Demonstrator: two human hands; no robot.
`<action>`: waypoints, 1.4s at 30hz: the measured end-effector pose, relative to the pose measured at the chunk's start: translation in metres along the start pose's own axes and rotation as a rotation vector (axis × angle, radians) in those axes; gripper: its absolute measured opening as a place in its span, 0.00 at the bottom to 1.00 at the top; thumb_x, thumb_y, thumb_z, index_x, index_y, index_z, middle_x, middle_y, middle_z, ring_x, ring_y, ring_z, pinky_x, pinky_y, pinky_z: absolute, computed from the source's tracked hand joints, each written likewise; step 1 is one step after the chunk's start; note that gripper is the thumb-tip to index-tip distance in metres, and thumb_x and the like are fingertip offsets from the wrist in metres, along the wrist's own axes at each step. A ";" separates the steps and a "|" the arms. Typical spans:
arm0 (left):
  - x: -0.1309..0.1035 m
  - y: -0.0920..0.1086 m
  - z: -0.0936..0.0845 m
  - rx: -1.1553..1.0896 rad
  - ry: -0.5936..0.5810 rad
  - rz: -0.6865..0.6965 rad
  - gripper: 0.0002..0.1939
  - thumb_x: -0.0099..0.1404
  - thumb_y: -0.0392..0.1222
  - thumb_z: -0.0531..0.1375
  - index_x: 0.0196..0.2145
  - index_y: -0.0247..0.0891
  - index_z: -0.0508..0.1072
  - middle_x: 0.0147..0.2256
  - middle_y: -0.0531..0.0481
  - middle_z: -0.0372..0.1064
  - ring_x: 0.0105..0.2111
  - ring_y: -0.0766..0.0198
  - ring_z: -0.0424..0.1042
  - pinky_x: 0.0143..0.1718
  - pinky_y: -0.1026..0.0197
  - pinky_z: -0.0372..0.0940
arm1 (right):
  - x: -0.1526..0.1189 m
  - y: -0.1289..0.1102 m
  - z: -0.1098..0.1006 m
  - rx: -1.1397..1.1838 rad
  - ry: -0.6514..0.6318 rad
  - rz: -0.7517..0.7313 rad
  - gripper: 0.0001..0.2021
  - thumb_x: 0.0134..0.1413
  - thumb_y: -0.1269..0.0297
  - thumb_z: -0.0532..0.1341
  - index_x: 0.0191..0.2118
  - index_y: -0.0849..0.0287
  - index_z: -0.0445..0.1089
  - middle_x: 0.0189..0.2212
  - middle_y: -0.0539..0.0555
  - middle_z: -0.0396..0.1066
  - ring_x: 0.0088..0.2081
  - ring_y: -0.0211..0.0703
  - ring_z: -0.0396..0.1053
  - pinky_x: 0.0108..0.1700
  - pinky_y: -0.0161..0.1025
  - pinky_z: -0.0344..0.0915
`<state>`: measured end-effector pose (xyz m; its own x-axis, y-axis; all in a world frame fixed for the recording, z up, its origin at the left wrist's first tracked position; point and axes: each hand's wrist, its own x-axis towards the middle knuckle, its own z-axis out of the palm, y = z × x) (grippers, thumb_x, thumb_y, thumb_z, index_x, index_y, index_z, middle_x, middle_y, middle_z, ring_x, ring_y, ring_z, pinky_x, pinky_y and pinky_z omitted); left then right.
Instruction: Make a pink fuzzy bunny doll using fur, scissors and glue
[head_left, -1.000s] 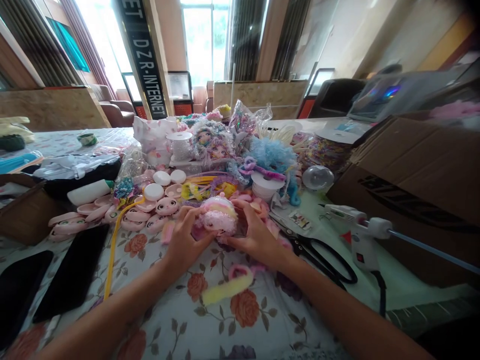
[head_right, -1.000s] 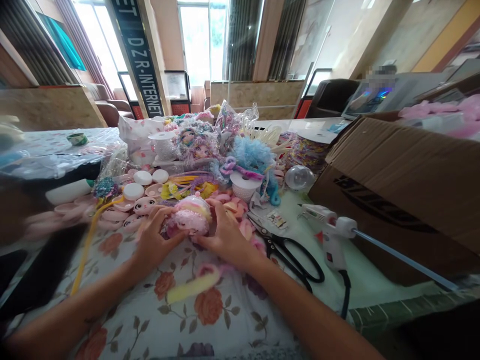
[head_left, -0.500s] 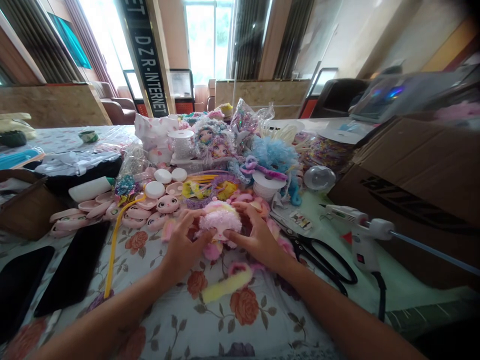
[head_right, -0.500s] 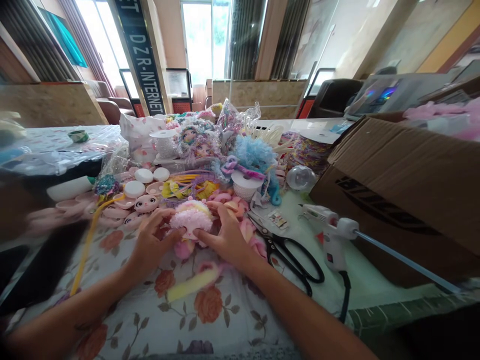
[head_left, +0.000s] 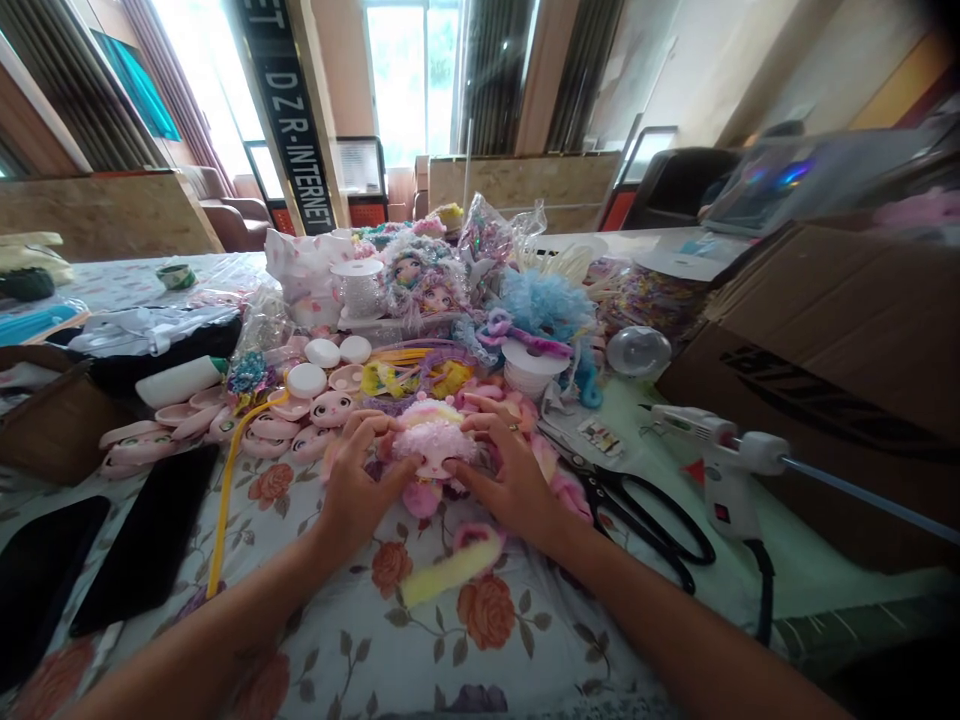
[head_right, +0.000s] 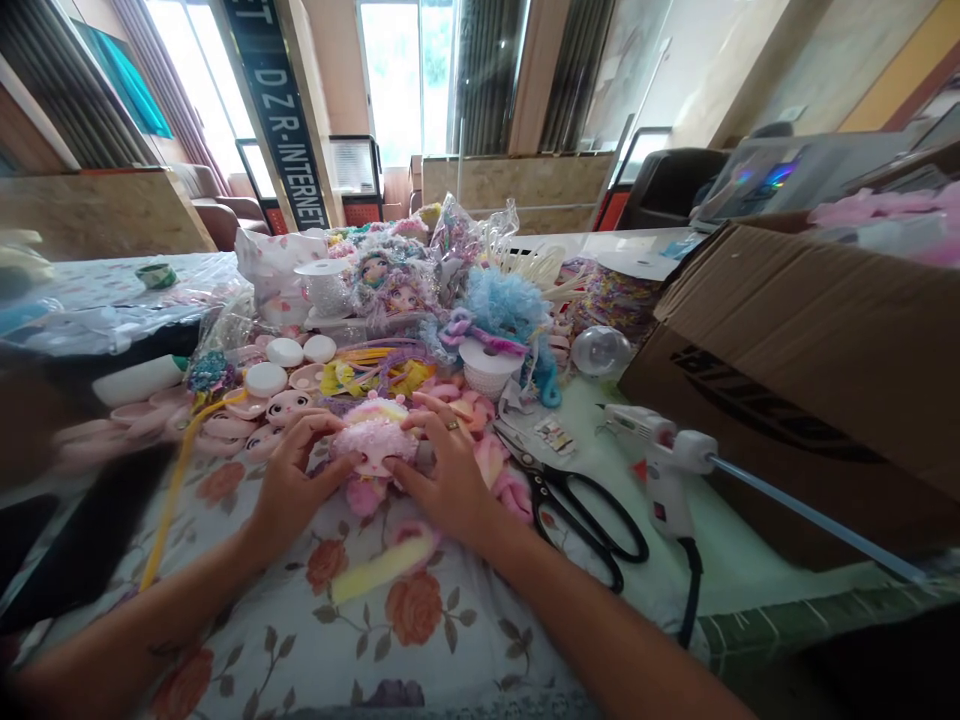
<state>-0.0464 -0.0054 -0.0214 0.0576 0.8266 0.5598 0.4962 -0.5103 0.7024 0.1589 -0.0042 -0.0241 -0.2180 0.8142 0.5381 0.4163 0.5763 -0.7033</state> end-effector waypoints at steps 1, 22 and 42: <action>0.001 0.000 0.000 0.016 -0.001 0.028 0.11 0.59 0.41 0.63 0.40 0.40 0.70 0.42 0.48 0.65 0.44 0.59 0.67 0.46 0.57 0.64 | 0.000 0.000 0.000 0.001 -0.001 -0.002 0.15 0.52 0.61 0.65 0.44 0.54 0.64 0.60 0.61 0.57 0.61 0.52 0.57 0.59 0.55 0.58; 0.013 -0.003 -0.012 -0.275 -0.111 -0.105 0.05 0.59 0.39 0.64 0.32 0.36 0.72 0.41 0.46 0.65 0.45 0.60 0.66 0.49 0.59 0.61 | 0.005 -0.006 0.007 0.201 0.007 0.098 0.13 0.50 0.64 0.66 0.43 0.54 0.69 0.57 0.59 0.63 0.59 0.50 0.60 0.57 0.50 0.60; 0.033 0.005 -0.020 0.052 -0.172 0.067 0.07 0.55 0.42 0.66 0.33 0.39 0.77 0.46 0.44 0.69 0.48 0.54 0.68 0.53 0.49 0.61 | 0.011 -0.009 0.008 0.067 0.143 0.056 0.09 0.48 0.65 0.66 0.38 0.57 0.72 0.52 0.61 0.69 0.55 0.52 0.66 0.58 0.53 0.60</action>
<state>-0.0592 0.0145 0.0091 0.2375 0.8218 0.5180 0.5301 -0.5565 0.6398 0.1462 -0.0002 -0.0156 -0.0662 0.8295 0.5545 0.3634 0.5376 -0.7609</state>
